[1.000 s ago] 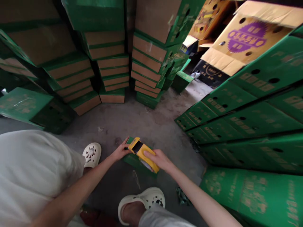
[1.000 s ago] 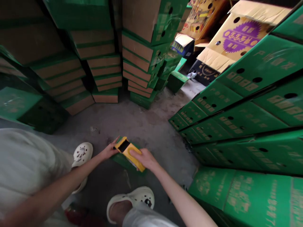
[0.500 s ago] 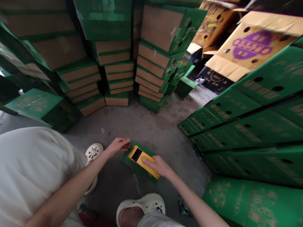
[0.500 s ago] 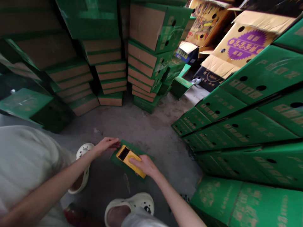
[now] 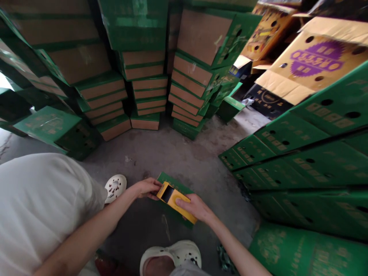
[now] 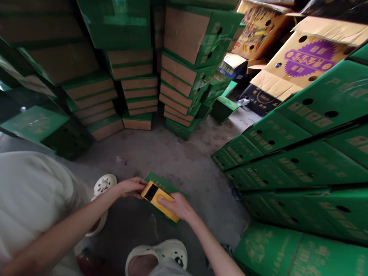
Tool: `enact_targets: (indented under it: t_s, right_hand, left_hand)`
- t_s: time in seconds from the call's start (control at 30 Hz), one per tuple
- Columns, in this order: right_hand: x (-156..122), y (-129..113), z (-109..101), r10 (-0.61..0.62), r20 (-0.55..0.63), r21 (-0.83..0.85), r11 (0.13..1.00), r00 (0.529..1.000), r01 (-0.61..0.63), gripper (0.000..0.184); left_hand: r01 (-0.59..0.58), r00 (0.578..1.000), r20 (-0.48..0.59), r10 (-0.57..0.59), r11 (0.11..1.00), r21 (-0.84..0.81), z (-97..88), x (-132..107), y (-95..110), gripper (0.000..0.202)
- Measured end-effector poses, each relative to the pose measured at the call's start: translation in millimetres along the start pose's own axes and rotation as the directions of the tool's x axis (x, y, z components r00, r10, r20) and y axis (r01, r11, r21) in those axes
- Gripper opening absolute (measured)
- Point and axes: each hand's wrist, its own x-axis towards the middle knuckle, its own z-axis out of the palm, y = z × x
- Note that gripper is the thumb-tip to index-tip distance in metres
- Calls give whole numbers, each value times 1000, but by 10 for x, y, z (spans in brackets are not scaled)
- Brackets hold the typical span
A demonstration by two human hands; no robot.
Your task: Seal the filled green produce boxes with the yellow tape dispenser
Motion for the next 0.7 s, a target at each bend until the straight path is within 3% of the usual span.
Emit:
enact_targets:
  t_s: [0.17, 0.37, 0.5, 0.6, 0.7]
  right_hand:
    - [3, 2, -11, -32, 34, 18, 999, 999, 32, 60]
    - [30, -87, -1, -7, 99, 86, 996, 995, -2, 61]
    - [62, -196, -25, 34, 89, 53, 998, 995, -39, 61]
    - [64, -219, -83, 23, 82, 49, 998, 996, -27, 62]
    - [47, -187, -161, 53, 37, 15, 998, 998, -53, 63]
  left_hand:
    - [-9, 995, -98, 16, 997, 72, -3, 90, -82, 21]
    - [-85, 960, -211, 182, 913, 399, 24, 139, -34, 16]
    - [-132, 953, -203, 226, 910, 392, -2, 150, 31, 20]
    - [-175, 947, -201, 252, 925, 338, -191, 136, 106, 26]
    - [-199, 904, -296, 309, 916, 348, -592, 67, 158, 31]
